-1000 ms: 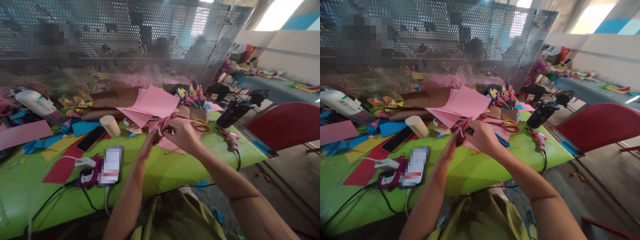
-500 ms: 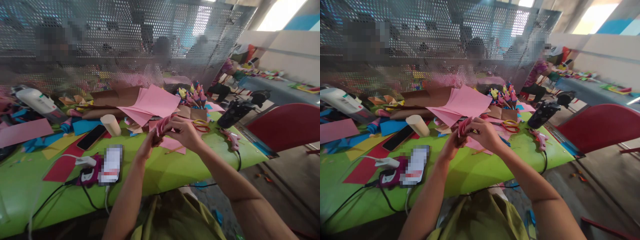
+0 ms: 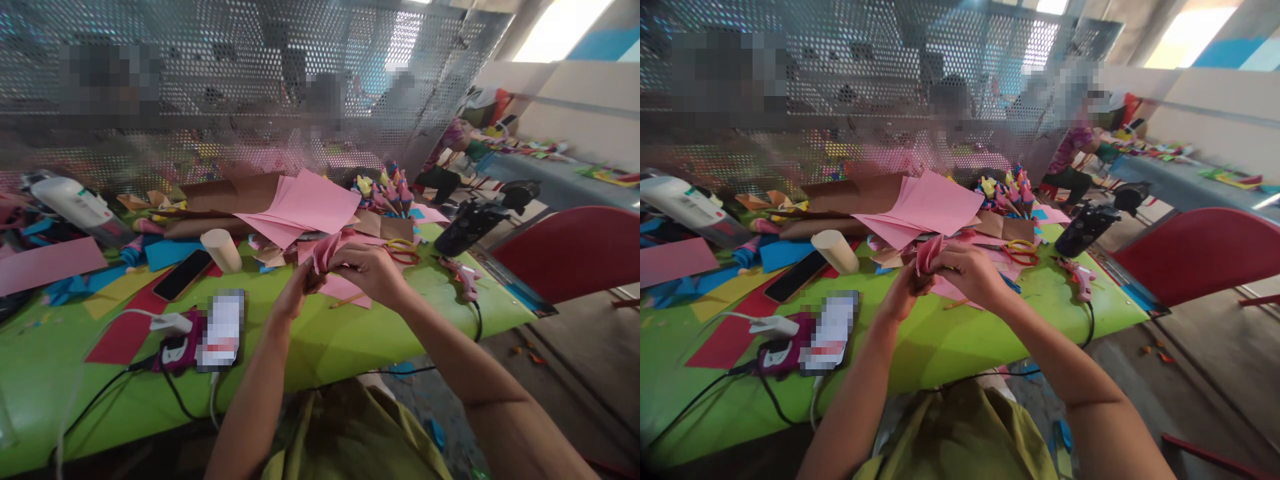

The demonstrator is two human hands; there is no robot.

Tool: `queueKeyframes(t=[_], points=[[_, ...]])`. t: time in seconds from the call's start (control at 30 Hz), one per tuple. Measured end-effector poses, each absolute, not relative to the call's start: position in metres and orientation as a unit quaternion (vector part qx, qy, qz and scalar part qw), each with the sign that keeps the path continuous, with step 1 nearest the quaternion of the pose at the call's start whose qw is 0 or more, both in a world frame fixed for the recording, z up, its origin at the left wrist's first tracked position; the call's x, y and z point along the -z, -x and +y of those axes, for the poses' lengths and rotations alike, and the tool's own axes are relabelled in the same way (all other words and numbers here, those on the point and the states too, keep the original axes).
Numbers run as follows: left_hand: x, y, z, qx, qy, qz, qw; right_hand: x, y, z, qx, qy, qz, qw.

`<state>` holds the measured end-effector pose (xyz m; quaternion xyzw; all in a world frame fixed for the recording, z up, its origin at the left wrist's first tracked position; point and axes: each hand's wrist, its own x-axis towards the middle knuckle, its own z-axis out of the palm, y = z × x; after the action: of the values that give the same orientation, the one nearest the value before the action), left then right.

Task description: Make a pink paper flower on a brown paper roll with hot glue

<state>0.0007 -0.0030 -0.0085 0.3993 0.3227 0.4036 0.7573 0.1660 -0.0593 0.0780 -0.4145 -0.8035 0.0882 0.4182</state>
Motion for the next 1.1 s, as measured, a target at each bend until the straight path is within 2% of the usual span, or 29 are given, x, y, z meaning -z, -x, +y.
queueKeyframes(t=[0.27, 0.5, 1.1], points=[[0.007, -0.001, -0.004, -0.413, -0.413, 0.298, 0.755, -0.076, -0.167, -0.064, -0.028, 0.421, -0.810, 0.408], [0.004, -0.001, -0.005, -0.419, -0.411, 0.282, 0.759, -0.074, -0.165, -0.064, -0.061, 0.432, -0.789, 0.433], [-0.004, -0.001, -0.008, -0.416, -0.437, 0.299, 0.739, -0.078, -0.162, -0.060, -0.104, 0.450, -0.773, 0.434]])
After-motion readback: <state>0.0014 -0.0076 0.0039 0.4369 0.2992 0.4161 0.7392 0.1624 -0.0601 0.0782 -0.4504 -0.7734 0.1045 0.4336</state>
